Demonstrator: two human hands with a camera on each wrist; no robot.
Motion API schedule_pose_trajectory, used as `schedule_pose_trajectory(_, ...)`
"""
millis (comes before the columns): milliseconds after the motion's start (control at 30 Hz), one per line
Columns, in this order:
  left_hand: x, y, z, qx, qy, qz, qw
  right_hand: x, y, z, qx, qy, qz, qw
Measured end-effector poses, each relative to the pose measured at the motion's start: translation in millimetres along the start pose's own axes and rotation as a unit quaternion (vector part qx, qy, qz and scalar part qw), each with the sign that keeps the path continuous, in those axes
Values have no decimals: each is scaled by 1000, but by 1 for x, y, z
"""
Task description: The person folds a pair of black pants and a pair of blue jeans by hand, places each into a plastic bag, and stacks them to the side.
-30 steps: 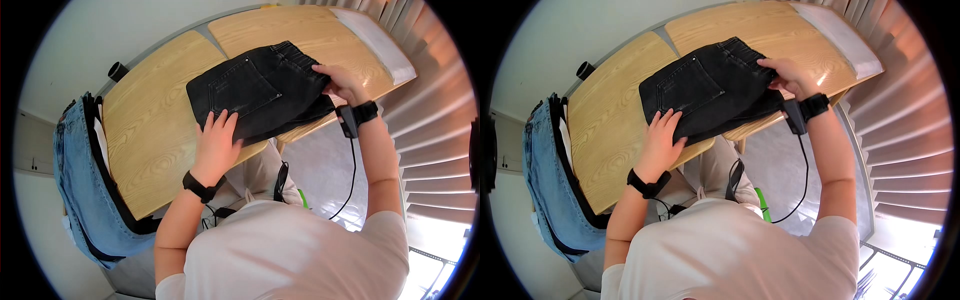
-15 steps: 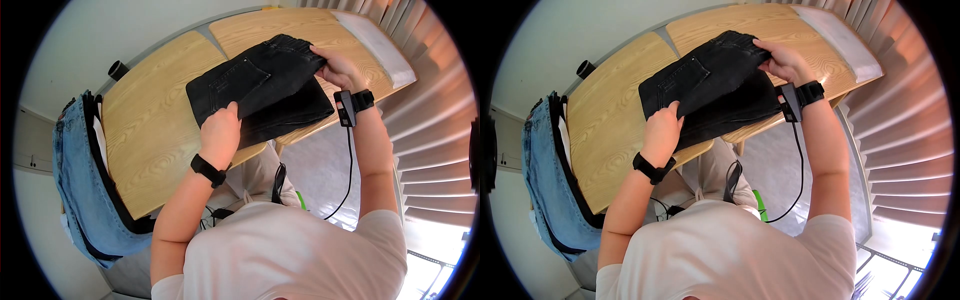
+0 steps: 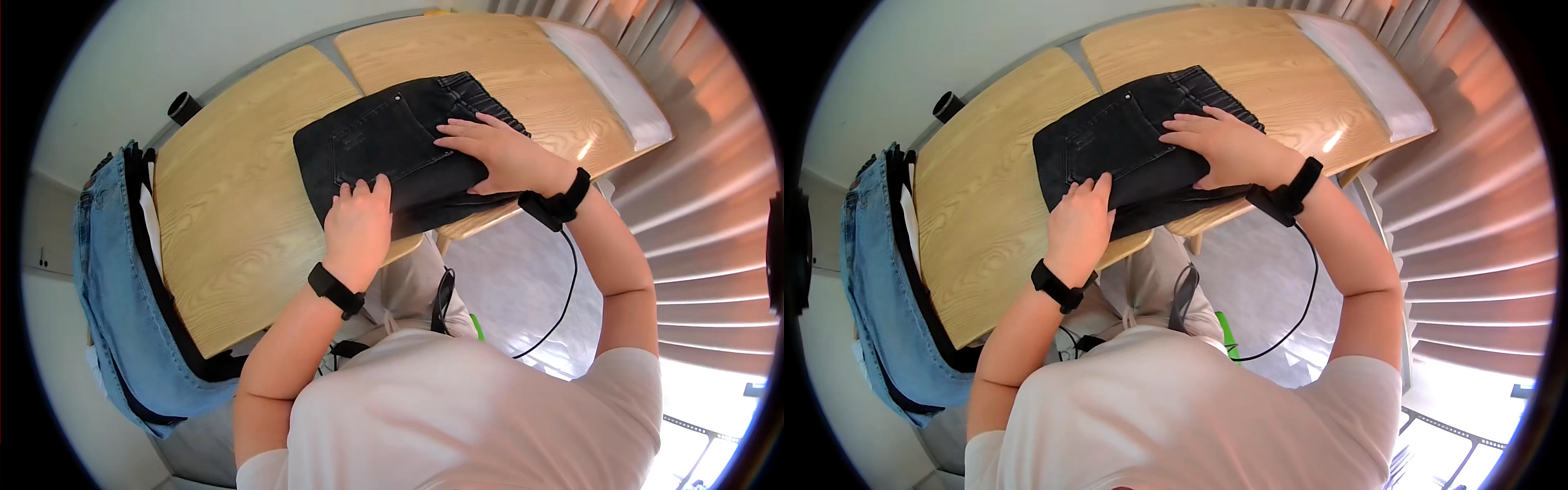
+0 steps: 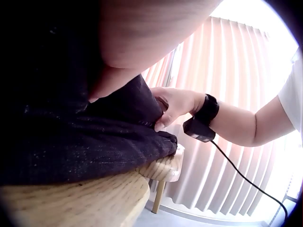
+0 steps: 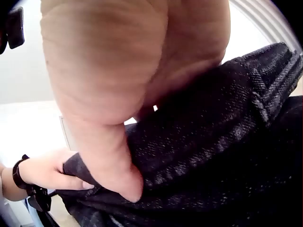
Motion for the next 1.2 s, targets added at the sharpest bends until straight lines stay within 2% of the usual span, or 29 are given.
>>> schedule_pose_trajectory(67,-1,6,-5,-8,9,-89,996,7,-7,5,-9,9,-17,1000)
schedule_pose_trajectory(167,-2,12,-14,-29,-24,-53,998,10,-12,8,-2,9,-49,999)
schedule_pose_trajectory(233,3,15,-17,-24,-18,-66,997,12,-22,10,55,27,-30,998)
schedule_pose_trajectory(267,4,16,-16,-19,-15,-78,997,3,-11,7,1,-30,-52,998)
schedule_pose_trajectory(300,5,17,-15,-18,-17,-79,997,3,-8,6,2,-30,-54,998)
schedule_pose_trajectory(367,7,22,-15,-32,-14,-74,997,-18,11,0,-30,-154,-136,978)
schedule_pose_trajectory(400,6,23,-17,-36,-13,-76,996,-16,17,-1,-33,-151,-135,979)
schedule_pose_trajectory(467,-4,24,-23,-42,-41,-35,998,-20,31,-7,-25,-205,-208,956)
schedule_pose_trajectory(500,-4,25,-25,-46,-39,-36,998,-12,32,-10,-27,-202,-206,957)
schedule_pose_trajectory(600,2,26,-27,-54,-22,26,998,24,6,-19,23,-80,-101,991)
schedule_pose_trajectory(633,4,25,-27,-46,-11,29,998,13,6,-21,21,-78,-102,991)
schedule_pose_trajectory(700,7,24,-27,-34,-1,32,999,-2,-9,-28,72,-19,-8,997)
schedule_pose_trajectory(767,10,19,-27,-20,-1,55,998,-22,-32,-37,95,-48,3,994)
schedule_pose_trajectory(867,10,15,-26,-13,13,79,997,-21,-44,-44,108,-39,13,993)
schedule_pose_trajectory(933,8,14,-25,-11,18,89,996,-8,-48,-44,139,-8,74,988)
schedule_pose_trajectory(1067,9,14,-25,-12,19,104,994,-5,-49,-44,110,-31,6,993)
schedule_pose_trajectory(1133,9,14,-26,-10,19,110,994,-21,-50,-50,125,-125,-110,978)
schedule_pose_trajectory(1167,9,14,-26,-8,18,116,993,-18,-48,-51,123,-126,-110,978)
schedule_pose_trajectory(1200,8,16,-27,-10,17,118,993,-24,-41,-56,142,-173,-141,964)
Point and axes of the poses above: each hand's wrist, its own z-axis towards the middle knuckle, its own x-axis out of the palm, y = z × x, the point moved 10 cm from there along z, towards the middle knuckle, and after that the axes turned 3 degrees about z, right-handed, at the moved point
